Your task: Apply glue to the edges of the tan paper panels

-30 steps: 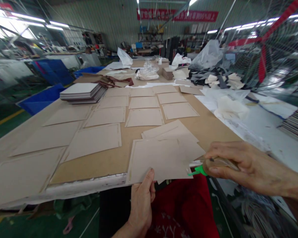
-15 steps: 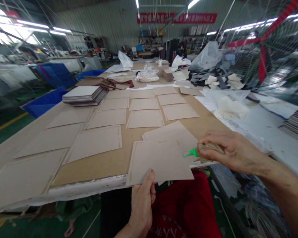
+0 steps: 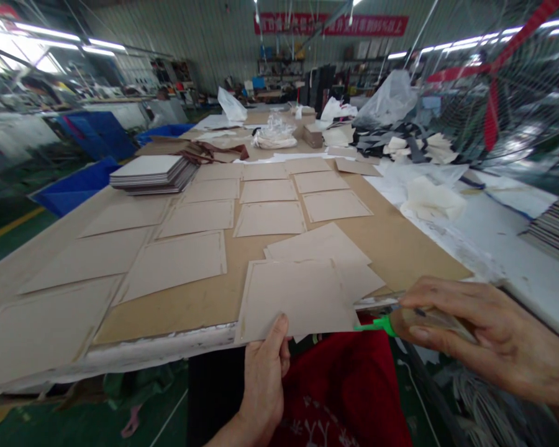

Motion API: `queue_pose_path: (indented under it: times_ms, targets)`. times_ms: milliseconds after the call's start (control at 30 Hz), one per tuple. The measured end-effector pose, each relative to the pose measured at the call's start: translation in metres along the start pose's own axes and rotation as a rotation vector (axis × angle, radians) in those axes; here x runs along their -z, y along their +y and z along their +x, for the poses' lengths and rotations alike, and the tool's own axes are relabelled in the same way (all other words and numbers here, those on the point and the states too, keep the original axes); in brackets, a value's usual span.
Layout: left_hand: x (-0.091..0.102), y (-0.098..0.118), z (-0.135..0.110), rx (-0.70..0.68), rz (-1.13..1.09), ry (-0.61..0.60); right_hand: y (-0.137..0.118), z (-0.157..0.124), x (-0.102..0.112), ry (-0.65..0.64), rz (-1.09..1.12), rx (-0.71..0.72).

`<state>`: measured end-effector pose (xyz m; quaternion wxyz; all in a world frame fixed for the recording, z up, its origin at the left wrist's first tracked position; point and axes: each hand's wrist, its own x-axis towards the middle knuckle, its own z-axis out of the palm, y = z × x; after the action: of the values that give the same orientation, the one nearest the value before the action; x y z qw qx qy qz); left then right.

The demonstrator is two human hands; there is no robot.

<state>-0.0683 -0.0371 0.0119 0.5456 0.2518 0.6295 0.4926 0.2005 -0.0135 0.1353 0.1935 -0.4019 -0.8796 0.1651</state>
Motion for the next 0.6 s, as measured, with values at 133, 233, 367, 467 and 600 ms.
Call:
queue_pose_path:
  times_ms: [133, 233, 367, 467, 600]
  targets:
    - [0.001, -0.001, 0.001, 0.014, -0.019, 0.000, 0.003, -0.003, -0.001, -0.017, -0.003, -0.056]
    - [0.001, 0.000, 0.000, 0.033, -0.034, 0.005, 0.004, -0.005, -0.002, -0.009, -0.011, -0.051]
    - [-0.001, 0.002, -0.002, 0.043, -0.049, 0.003, 0.006, -0.011, -0.005, 0.046, 0.004, -0.095]
    - [0.001, -0.001, 0.001, 0.054, 0.010, -0.007, 0.016, -0.022, -0.011, 0.106, 0.050, -0.152]
    - [0.018, 0.000, 0.009, -0.091, 0.184, 0.044, 0.046, -0.038, -0.020, 0.348, 0.316, -0.340]
